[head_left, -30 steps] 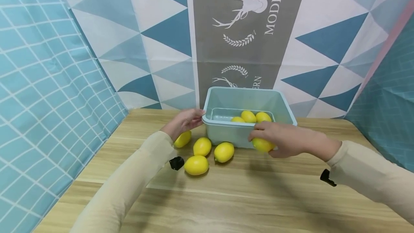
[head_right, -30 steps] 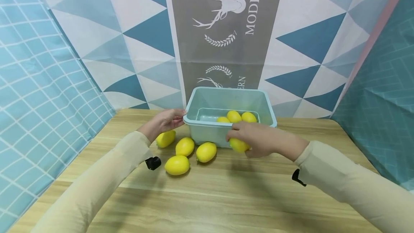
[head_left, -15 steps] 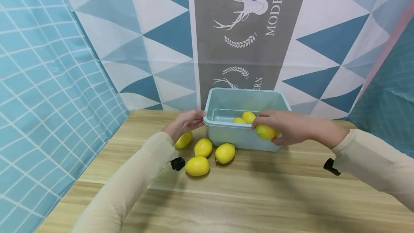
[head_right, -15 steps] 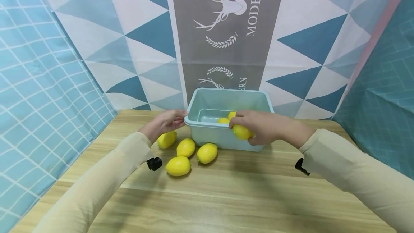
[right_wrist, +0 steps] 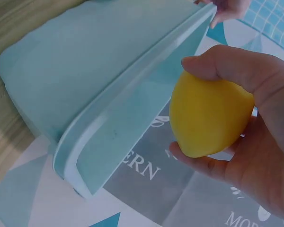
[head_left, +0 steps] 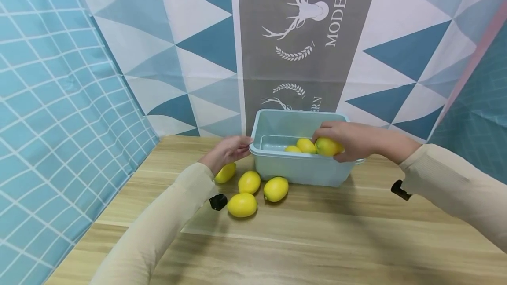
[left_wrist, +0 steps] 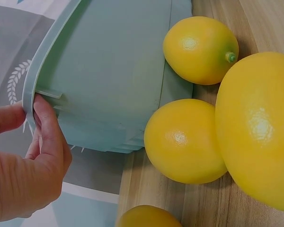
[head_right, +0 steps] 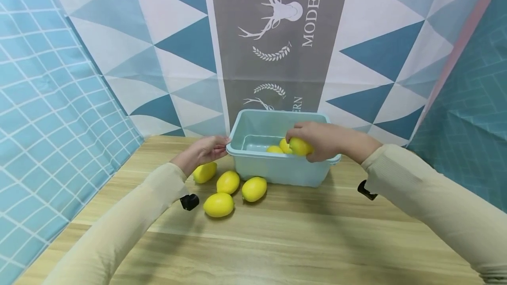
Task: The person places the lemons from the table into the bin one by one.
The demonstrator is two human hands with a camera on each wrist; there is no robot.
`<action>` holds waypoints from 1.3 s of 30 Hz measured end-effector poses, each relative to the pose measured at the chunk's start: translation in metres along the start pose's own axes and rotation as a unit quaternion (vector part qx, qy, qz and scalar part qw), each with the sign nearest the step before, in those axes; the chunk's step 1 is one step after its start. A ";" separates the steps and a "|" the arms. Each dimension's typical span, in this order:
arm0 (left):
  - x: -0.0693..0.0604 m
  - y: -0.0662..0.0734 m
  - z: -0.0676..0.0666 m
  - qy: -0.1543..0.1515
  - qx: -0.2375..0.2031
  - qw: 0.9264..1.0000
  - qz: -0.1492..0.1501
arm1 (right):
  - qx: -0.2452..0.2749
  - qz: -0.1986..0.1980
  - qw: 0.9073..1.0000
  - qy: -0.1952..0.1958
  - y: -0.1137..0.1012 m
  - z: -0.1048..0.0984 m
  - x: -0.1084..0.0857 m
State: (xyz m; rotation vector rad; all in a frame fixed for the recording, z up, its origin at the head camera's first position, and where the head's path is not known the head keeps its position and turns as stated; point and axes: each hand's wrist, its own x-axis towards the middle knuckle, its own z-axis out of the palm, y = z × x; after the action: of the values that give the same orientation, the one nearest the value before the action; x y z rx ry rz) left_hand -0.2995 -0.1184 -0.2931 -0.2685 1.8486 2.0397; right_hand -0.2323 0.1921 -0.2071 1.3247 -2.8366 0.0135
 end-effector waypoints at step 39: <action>0.004 -0.002 0.000 0.002 -0.007 1.000 0.000 | -0.009 0.066 0.997 -0.048 0.054 -0.019 0.081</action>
State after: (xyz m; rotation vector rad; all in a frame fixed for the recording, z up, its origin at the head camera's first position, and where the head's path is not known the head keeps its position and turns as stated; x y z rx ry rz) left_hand -0.3019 -0.1173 -0.2966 -0.2766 1.8370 2.0544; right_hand -0.3260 0.1649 -0.1872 1.1624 -2.9915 -0.0747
